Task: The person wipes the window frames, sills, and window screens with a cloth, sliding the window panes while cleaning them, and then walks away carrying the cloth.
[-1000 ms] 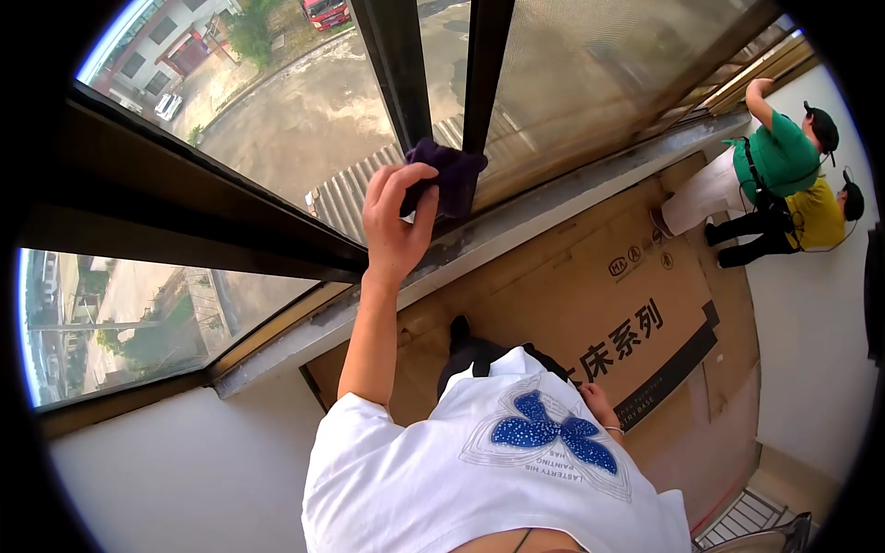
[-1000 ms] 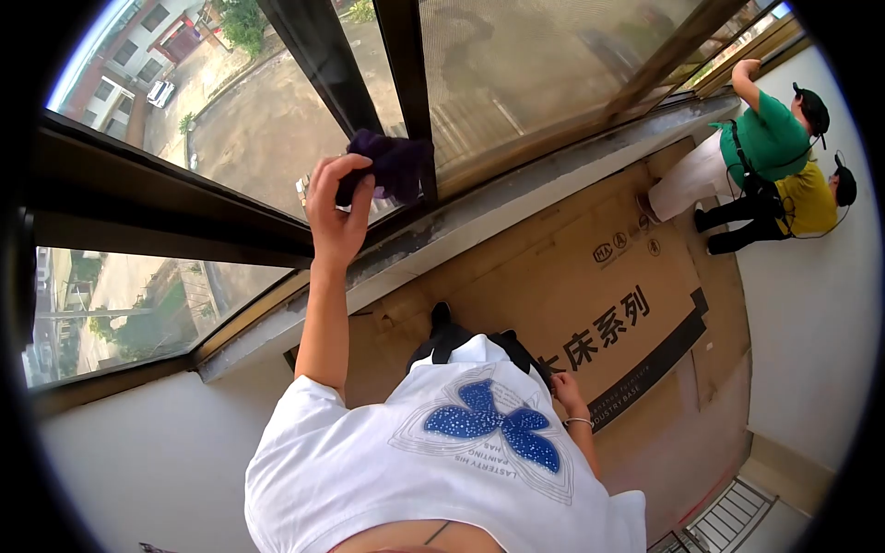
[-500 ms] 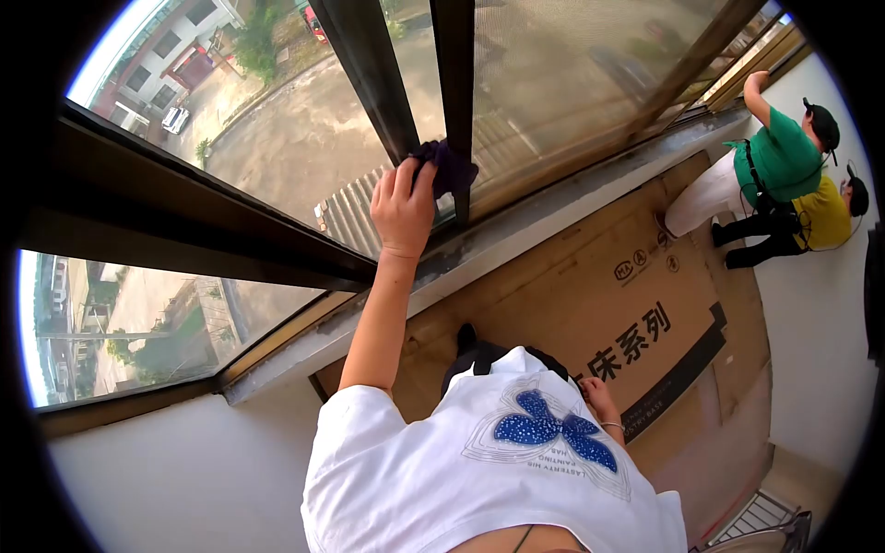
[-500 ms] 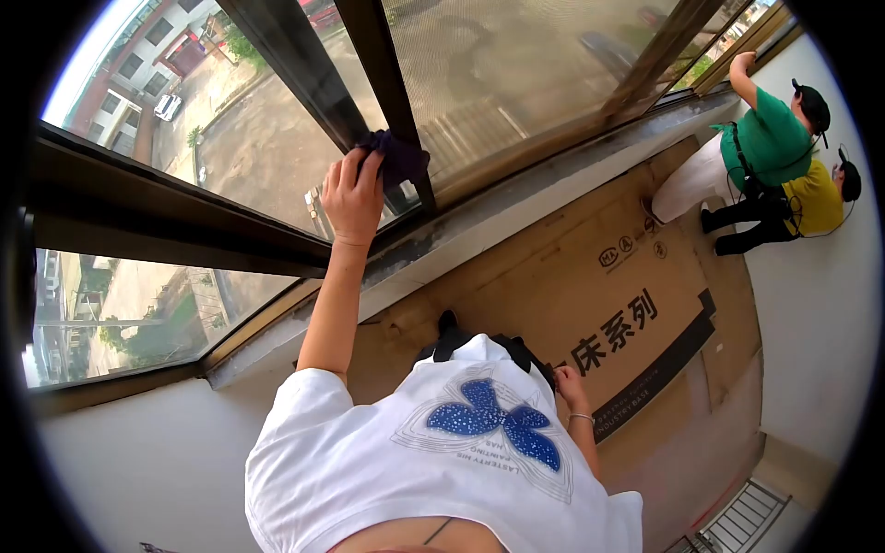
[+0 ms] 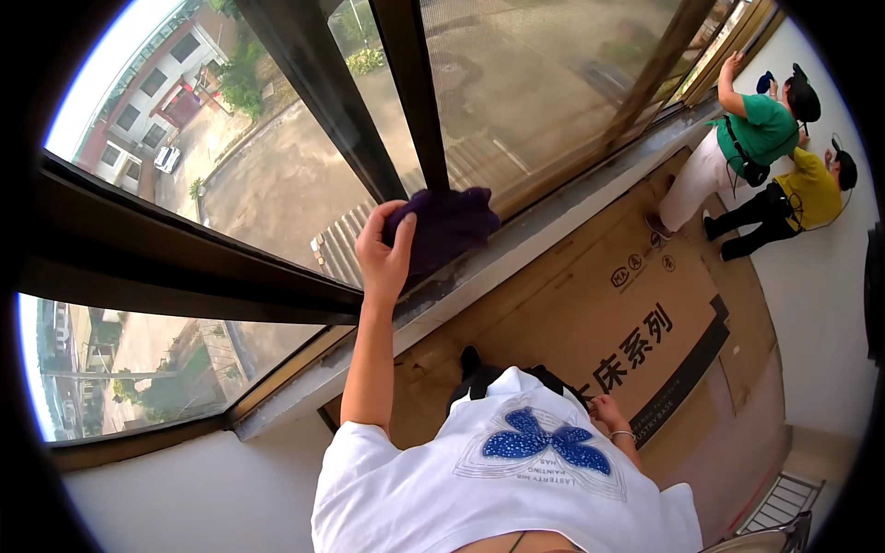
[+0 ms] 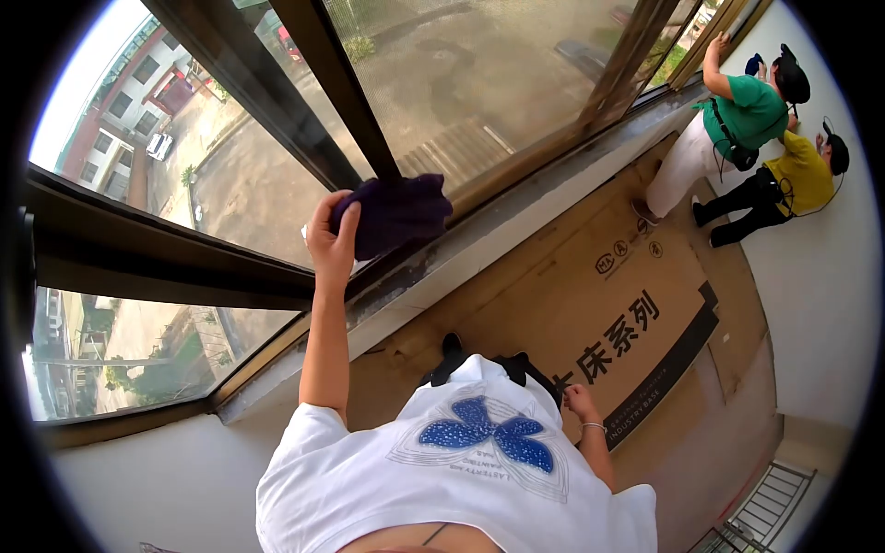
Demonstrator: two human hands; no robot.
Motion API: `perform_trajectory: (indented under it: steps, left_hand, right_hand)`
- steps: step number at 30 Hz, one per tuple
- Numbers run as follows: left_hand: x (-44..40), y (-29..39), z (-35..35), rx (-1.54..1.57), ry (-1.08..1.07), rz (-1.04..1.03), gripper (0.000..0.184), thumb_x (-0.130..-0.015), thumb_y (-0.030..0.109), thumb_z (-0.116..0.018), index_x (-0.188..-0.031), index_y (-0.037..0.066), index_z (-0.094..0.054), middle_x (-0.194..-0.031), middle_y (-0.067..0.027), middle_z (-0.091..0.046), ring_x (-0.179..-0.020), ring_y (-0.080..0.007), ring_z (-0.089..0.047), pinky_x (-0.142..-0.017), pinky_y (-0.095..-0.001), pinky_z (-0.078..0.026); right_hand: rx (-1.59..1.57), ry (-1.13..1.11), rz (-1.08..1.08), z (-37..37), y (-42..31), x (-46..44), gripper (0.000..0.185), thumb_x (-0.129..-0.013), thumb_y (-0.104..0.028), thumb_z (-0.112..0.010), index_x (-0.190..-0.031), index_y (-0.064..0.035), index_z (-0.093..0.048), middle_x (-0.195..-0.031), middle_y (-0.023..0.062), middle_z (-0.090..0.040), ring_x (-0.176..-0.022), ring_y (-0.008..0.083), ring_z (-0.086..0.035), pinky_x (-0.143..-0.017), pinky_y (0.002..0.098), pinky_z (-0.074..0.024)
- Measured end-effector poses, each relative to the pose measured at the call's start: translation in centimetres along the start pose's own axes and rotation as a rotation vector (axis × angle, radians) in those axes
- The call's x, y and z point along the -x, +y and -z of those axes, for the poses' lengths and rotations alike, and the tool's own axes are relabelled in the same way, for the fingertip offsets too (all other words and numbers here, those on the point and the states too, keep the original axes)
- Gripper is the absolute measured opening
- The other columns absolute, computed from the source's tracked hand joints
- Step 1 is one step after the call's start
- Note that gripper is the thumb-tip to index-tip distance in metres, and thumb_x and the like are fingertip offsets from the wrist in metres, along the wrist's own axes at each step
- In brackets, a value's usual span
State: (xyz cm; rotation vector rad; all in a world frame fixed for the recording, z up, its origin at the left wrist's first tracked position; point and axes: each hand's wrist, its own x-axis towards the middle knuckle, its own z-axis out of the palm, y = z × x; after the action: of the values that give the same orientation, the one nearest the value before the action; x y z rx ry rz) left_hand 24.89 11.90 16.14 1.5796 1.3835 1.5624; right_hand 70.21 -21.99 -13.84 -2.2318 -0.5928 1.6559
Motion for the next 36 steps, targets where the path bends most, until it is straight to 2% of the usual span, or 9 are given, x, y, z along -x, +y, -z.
perform_trajectory:
  steps: [2, 5, 12, 16, 20, 30, 32, 34, 36]
  left_hand:
    - [-3.4, 6.2, -0.1, 0.035, 0.307, -0.427, 0.023, -0.082, 0.001, -0.066, -0.104, -0.001, -0.062, -0.094, -0.0089, -0.065, -0.082, -0.014, -0.06, -0.078, -0.0266, -0.047]
    - [-8.3, 14.1, -0.4, -0.255, 0.472, -0.913, 0.032, -0.076, 0.004, -0.071, -0.107, 0.008, -0.065, -0.107, -0.0087, -0.06, -0.098, -0.0235, -0.056, -0.081, -0.0325, -0.046]
    - [-10.2, 9.4, -3.7, -0.641, 0.492, -0.97, 0.036, -0.071, 0.01, -0.072, -0.105, 0.019, -0.068, -0.115, -0.0037, -0.052, -0.104, -0.022, -0.049, -0.091, -0.0359, -0.037]
    - [-5.0, 0.0, -5.3, -0.863, 0.325, -0.838, 0.032, -0.068, 0.012, -0.068, -0.098, 0.022, -0.071, -0.11, -0.0004, -0.052, -0.097, -0.0209, -0.049, -0.088, -0.0344, -0.039]
    - [-0.3, -9.4, -6.9, -0.923, 0.24, -0.851, 0.022, -0.076, 0.015, -0.064, -0.095, 0.027, -0.069, -0.1, 0.0041, -0.055, -0.083, -0.0173, -0.051, -0.071, -0.03, -0.043]
    - [5.5, -17.8, -8.2, -0.908, -0.105, -0.654, 0.029, -0.076, 0.01, -0.057, -0.102, 0.022, -0.066, -0.102, 0.0008, -0.054, -0.085, -0.0212, -0.052, -0.077, -0.0356, -0.045]
    - [8.0, -18.8, -7.9, -0.926, -0.351, -0.415, 0.029, -0.074, 0.01, -0.06, -0.102, 0.018, -0.062, -0.104, -0.0028, -0.054, -0.091, -0.0236, -0.055, -0.078, -0.0362, -0.046]
    - [11.3, -21.2, -7.9, -0.751, -0.385, 0.076, 0.028, -0.075, 0.008, -0.061, -0.103, 0.015, -0.061, -0.102, -0.0071, -0.054, -0.091, -0.0288, -0.056, -0.077, -0.0397, -0.047]
    - [12.8, -19.4, -7.2, -0.616, -0.311, 0.247, 0.027, -0.077, 0.008, -0.061, -0.103, 0.013, -0.061, -0.102, -0.0094, -0.054, -0.092, -0.0312, -0.057, -0.078, -0.0405, -0.048]
  right_hand:
    - [-0.026, 0.003, 0.033, -0.6, -1.5, -0.7, 0.018, -0.092, -0.021, -0.053, -0.096, -0.0048, -0.059, -0.075, 0.005, -0.059, -0.062, 0.0138, -0.056, -0.055, 0.0272, -0.0467]
    - [-0.065, 0.016, 0.07, -1.6, -3.7, -0.4, 0.017, -0.091, -0.02, -0.053, -0.094, -0.0044, -0.06, -0.075, 0.0048, -0.059, -0.063, 0.0127, -0.055, -0.057, 0.0273, -0.0468]
    - [0.147, 0.154, 0.288, -3.4, -0.4, -2.3, 0.022, -0.089, -0.022, -0.055, -0.091, -0.0012, -0.063, -0.08, 0.0068, -0.063, -0.065, 0.0108, -0.056, -0.062, 0.0263, -0.047]
    - [-0.004, 0.136, 0.15, -3.5, 1.5, -1.8, 0.023, -0.089, -0.024, -0.055, -0.092, -0.0024, -0.063, -0.075, 0.005, -0.061, -0.063, 0.0113, -0.055, -0.058, 0.0271, -0.0458]
    - [-0.133, 0.054, 0.018, -2.6, -0.1, 0.8, 0.019, -0.09, -0.025, -0.055, -0.087, -0.0067, -0.061, -0.068, 0.0011, -0.056, -0.058, 0.011, -0.051, -0.053, 0.0271, -0.0431]
    - [-0.154, 0.137, 0.008, -1.7, -1.0, 6.0, 0.018, -0.093, -0.023, -0.052, -0.09, -0.0064, -0.057, -0.074, 0.002, -0.057, -0.06, 0.0113, -0.053, -0.055, 0.0264, -0.0436]
    - [-0.126, 0.131, 0.047, -2.2, -1.4, 6.2, 0.019, -0.093, -0.024, -0.052, -0.092, -0.0059, -0.057, -0.076, 0.002, -0.057, -0.062, 0.011, -0.053, -0.057, 0.0258, -0.0443]
    - [-0.104, 0.124, 0.084, -3.2, -2.4, 6.4, 0.019, -0.094, -0.024, -0.051, -0.093, -0.0054, -0.057, -0.077, 0.0021, -0.057, -0.064, 0.0107, -0.054, -0.059, 0.0251, -0.045]
    - [-0.236, 0.086, 0.124, -4.9, -5.7, 7.0, 0.023, -0.095, -0.025, -0.05, -0.099, -0.0036, -0.058, -0.083, 0.0032, -0.059, -0.072, 0.0114, -0.057, -0.065, 0.0256, -0.0479]
